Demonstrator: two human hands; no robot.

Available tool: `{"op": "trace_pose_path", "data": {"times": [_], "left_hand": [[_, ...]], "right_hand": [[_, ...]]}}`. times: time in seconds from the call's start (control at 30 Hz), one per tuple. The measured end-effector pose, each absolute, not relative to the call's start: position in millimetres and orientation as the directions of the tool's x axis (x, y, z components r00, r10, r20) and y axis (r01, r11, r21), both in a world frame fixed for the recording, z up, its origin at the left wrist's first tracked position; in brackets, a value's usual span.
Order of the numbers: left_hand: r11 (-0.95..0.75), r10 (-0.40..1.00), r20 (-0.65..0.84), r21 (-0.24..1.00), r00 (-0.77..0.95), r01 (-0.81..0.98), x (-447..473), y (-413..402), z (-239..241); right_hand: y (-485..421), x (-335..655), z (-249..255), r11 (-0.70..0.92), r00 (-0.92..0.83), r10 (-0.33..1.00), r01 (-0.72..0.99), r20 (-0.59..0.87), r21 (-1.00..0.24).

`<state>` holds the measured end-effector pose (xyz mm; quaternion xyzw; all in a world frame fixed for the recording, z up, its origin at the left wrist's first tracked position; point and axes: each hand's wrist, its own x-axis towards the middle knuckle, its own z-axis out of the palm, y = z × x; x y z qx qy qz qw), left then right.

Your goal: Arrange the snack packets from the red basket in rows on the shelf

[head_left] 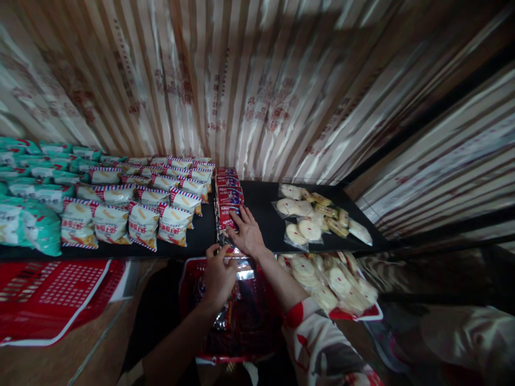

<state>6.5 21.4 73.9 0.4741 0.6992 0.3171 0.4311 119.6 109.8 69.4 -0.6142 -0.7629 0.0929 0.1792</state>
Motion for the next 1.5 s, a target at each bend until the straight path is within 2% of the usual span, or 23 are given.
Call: {"op": "trace_pose_path", "data": {"times": [0.2,0.5,0.77,0.83,0.93,1.03,1.13,1.23,1.33,1.4,1.5], "left_hand": [[0.339,0.941,-0.295,0.832,-0.168,0.44,3,22,77],[0.307,0.952,-0.268,0.83,-0.151,0.465,1,15,83],[0.296,0.955,-0.251,0.808,-0.156,0.509,-5,10,84],[0.312,0.95,-0.248,0.81,-0.191,0.497,-7,8,86],[0.321,0.937,-0.202,0.823,-0.286,0.468,-16,-2,81],[0.302,0.929,-0.161,0.848,-0.332,0.436,-28,-20,58],[0.326,0.943,-0.255,0.83,-0.211,0.453,-35,-44,22],[0.46,0.865,-0.494,0.717,-0.083,0.523,-34,-61,-14],[0.532,0.794,-0.606,0.652,-0.05,0.54,-28,-66,-43],[0.573,0.755,-0.654,0.62,-0.05,0.536,-24,-66,-58],[0.64,0.703,-0.707,0.588,-0.069,0.495,-20,-67,-74]], "right_hand": [[105,118,67,0.226,-0.185,0.97,0.924,0.157,-0.309],[108,123,63,0.248,-0.183,0.96,0.909,0.213,-0.334],[89,133,63,0.262,-0.078,0.928,0.831,0.364,-0.491],[75,136,67,0.252,0.014,0.91,0.775,0.415,-0.579],[43,141,66,0.179,0.264,0.862,0.639,0.433,-0.748],[0,147,48,0.065,0.476,0.811,0.505,0.34,-0.861],[-42,152,15,-0.13,0.512,0.845,0.477,0.155,-0.869],[-68,153,-18,-0.319,0.32,0.937,0.609,-0.142,-0.726],[-76,145,-39,-0.263,0.0,0.889,0.817,-0.457,-0.513],[-72,137,-48,-0.175,-0.114,0.827,0.878,-0.55,-0.446],[-61,126,-60,-0.135,-0.139,0.804,0.904,-0.578,-0.405]]}}
